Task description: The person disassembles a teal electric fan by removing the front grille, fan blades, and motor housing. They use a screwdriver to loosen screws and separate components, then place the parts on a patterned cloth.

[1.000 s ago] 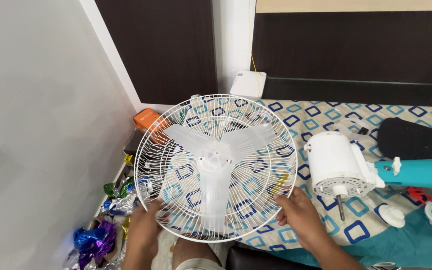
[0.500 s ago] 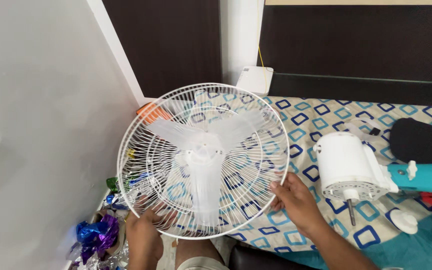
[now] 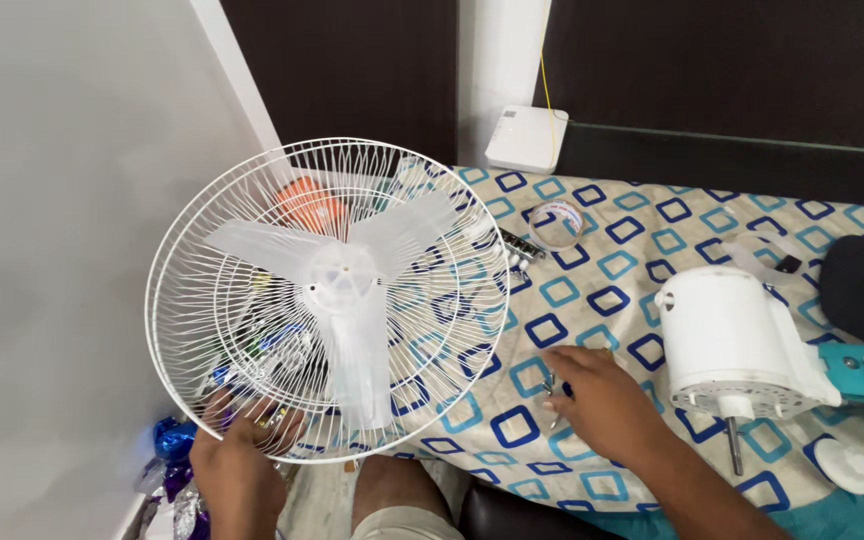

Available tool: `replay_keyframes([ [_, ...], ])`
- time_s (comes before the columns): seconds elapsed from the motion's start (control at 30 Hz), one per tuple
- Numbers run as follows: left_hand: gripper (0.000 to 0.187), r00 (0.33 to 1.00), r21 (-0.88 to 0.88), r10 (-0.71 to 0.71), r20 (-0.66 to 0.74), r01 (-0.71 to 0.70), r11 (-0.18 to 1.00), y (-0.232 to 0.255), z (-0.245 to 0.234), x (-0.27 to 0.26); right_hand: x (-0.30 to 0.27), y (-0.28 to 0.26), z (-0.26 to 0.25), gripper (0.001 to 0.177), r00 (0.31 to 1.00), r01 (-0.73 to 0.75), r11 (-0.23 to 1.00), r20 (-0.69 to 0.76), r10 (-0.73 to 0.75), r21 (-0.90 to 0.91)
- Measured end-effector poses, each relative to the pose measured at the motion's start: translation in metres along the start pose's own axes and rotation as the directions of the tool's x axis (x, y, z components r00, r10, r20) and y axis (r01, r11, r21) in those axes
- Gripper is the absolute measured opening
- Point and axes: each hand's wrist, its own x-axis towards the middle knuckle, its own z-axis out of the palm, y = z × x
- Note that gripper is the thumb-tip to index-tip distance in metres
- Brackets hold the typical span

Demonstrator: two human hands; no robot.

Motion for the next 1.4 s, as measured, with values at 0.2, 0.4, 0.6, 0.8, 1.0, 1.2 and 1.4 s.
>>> replay_keyframes([
  [0.2,0.078,1.000,0.002,0.003,0.009,-0.003,1.000,-0.008,0.011,0.002,0.003,0.004,0.011,0.040,0.991,0.127,0.992,-0.049,-0.127,-0.006],
  [0.4,0.072,0.995,-0.020,0.021,0.102,-0.019,1.000,-0.017,0.019,0.001,0.002,0.005,0.019,0.033,0.988,0.141,0.989,-0.067,-0.138,0.041],
  [0.6,0.068,0.995,-0.049,-0.013,0.096,0.018,0.999,-0.037,0.022,0.004,0.007,0.008,0.010,0.025,0.985,0.167,0.984,-0.063,-0.163,0.066],
  [0.8,0.067,0.995,-0.060,-0.039,0.090,0.045,0.997,-0.039,0.024,0.004,0.015,-0.001,-0.004,0.017,0.997,-0.009,0.999,0.078,0.006,0.036],
  [1.0,0.073,0.994,-0.066,0.018,0.110,-0.010,0.998,-0.035,0.024,-0.001,0.022,-0.014,-0.012,0.017,0.995,-0.098,0.991,0.038,0.095,0.091],
  [1.2,0.074,0.998,-0.049,0.006,0.067,-0.002,0.999,-0.027,0.018,-0.005,0.017,-0.008,-0.004,0.014,0.965,-0.234,0.941,-0.060,0.256,0.243],
  [1.4,0.073,0.993,-0.114,0.034,0.115,-0.021,0.993,-0.027,0.022,-0.020,0.009,0.044,-0.001,0.016,0.921,0.060,-0.143,0.000,0.389,0.988],
])
